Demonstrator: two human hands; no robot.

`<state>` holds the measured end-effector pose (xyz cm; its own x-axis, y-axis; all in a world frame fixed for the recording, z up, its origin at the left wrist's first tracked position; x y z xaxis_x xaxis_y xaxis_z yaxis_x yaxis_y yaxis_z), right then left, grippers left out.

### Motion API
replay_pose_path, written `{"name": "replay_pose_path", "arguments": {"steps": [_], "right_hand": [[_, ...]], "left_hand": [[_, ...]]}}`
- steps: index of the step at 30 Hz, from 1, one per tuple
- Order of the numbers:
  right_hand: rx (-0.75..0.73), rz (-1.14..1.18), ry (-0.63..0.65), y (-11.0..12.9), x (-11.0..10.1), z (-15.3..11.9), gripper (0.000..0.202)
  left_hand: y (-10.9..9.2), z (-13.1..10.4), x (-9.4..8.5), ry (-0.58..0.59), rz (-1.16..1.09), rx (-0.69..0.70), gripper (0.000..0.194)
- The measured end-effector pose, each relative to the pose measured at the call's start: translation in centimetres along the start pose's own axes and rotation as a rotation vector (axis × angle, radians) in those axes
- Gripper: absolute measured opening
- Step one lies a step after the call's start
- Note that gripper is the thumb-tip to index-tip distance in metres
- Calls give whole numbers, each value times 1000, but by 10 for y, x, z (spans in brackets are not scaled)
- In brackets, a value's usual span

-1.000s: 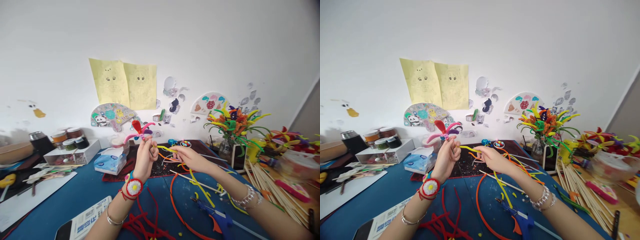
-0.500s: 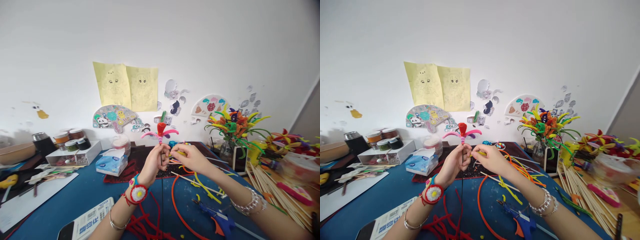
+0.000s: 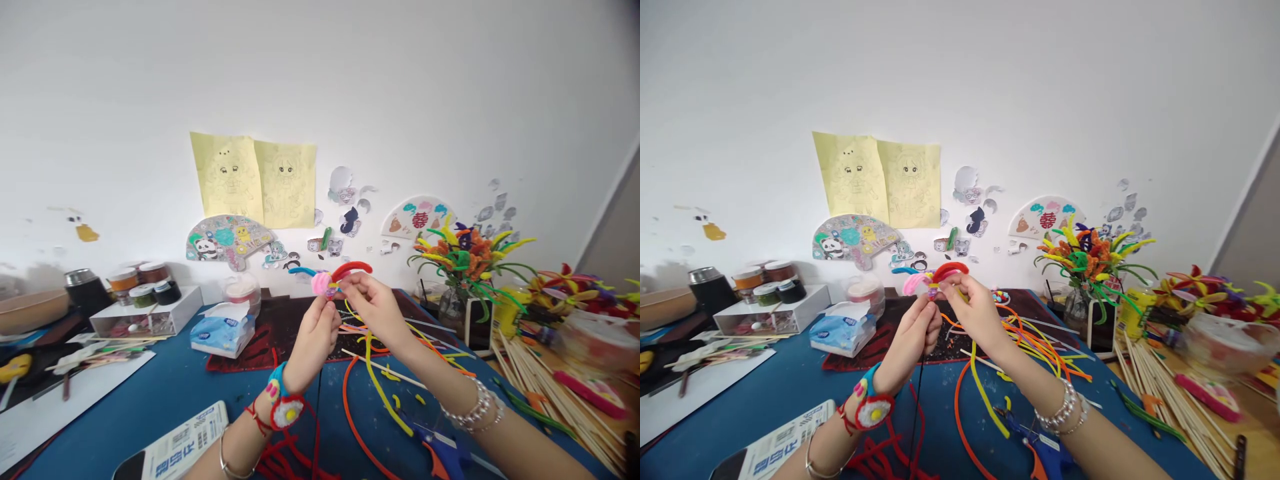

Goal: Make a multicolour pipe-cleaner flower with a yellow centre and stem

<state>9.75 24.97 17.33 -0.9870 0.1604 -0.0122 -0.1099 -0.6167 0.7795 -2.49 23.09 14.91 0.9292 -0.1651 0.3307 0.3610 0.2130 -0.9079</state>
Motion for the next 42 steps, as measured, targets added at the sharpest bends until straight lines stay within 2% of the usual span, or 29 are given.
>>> {"name": "replay_pose_path", "arguments": {"steps": [10, 15, 20, 24, 30, 34, 36, 39, 42], "right_hand": [[-24, -13, -74, 8, 13, -12, 24], [-64, -73, -123, 11, 18, -18, 24], [-133, -120, -172, 12, 22, -22, 21], [-136, -72, -190, 16, 27, -23, 22], [0, 106, -74, 24, 34, -20, 26], [103, 186, 15, 30, 32, -21, 26], [127, 246, 73, 31, 28, -22, 26], [250, 334, 202, 30, 22, -26, 31], [337, 404, 277, 30, 18, -32, 34]], "left_hand": [[5, 7, -6, -33, 53, 32, 60], [4, 8, -9, -60, 64, 39, 59], [-5, 2, -11, -2, -16, -62, 54], [-16, -5, -10, 118, -190, -177, 52], [-19, -7, -8, 291, -466, -219, 53], [-20, -9, -9, 441, -518, -248, 51], [-21, -12, -11, 535, -532, -295, 50], [-22, -15, -13, 667, -542, -377, 50], [-22, -17, -16, 761, -508, -427, 51]]}}
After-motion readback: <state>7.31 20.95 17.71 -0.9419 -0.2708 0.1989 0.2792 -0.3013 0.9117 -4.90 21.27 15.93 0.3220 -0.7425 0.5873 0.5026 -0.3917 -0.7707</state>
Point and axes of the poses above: each hand's wrist, its own z-axis towards the middle knuckle, its own x-axis out of the palm, y = z × x, the point moved 2 cm from there along z, towards the middle knuckle, and after that the axes turned 12 degrees about -y, right-handed, at the moved point
